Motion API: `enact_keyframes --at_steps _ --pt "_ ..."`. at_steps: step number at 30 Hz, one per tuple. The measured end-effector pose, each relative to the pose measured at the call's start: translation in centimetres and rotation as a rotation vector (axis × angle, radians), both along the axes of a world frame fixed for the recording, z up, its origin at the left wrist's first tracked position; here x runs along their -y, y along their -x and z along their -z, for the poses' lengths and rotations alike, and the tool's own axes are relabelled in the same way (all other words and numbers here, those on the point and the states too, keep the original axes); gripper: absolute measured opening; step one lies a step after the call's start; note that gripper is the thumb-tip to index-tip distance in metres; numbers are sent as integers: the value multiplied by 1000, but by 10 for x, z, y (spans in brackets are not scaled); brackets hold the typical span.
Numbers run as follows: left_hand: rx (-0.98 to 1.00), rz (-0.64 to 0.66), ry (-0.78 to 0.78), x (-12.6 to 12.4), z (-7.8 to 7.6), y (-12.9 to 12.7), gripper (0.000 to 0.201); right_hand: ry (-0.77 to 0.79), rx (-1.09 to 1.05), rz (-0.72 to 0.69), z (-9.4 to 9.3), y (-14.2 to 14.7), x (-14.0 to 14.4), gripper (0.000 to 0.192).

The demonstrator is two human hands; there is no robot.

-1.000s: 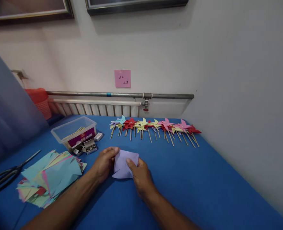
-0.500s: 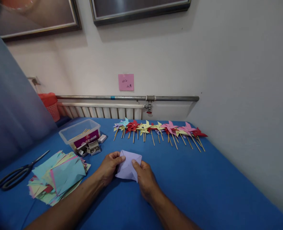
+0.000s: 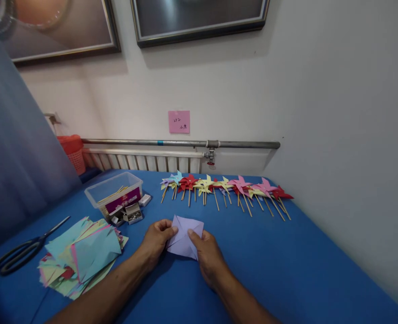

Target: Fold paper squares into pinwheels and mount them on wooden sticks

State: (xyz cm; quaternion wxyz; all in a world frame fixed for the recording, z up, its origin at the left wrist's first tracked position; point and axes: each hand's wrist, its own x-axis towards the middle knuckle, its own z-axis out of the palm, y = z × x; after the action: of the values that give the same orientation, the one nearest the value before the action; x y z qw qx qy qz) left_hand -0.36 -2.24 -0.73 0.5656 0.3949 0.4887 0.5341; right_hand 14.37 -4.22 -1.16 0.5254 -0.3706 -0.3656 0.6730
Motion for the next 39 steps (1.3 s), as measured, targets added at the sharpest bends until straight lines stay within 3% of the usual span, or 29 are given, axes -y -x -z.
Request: enact_keyframes --at_steps 5,11,16,20,24,34,39 --pt "-125 -79 -66 -2 4 -1 31 18 3 72 7 2 -5 45" --pt "-203 -74 -134 0 8 -2 25 34 39 87 5 1 -3 42" --pt "-462 -90 -376 8 4 0 8 28 36 74 2 1 -3 40" --pt "-741 -56 -594 14 1 2 17 35 39 74 3 1 -4 39" --pt "-880 6 -694 18 -1 3 20 34 10 75 4 1 -3 36" --pt "-1055 71 -759 19 1 5 28 28 -31 34 -2 1 -2 37" --pt "-971 77 -738 20 -2 4 27 31 60 97 7 -1 -3 37"
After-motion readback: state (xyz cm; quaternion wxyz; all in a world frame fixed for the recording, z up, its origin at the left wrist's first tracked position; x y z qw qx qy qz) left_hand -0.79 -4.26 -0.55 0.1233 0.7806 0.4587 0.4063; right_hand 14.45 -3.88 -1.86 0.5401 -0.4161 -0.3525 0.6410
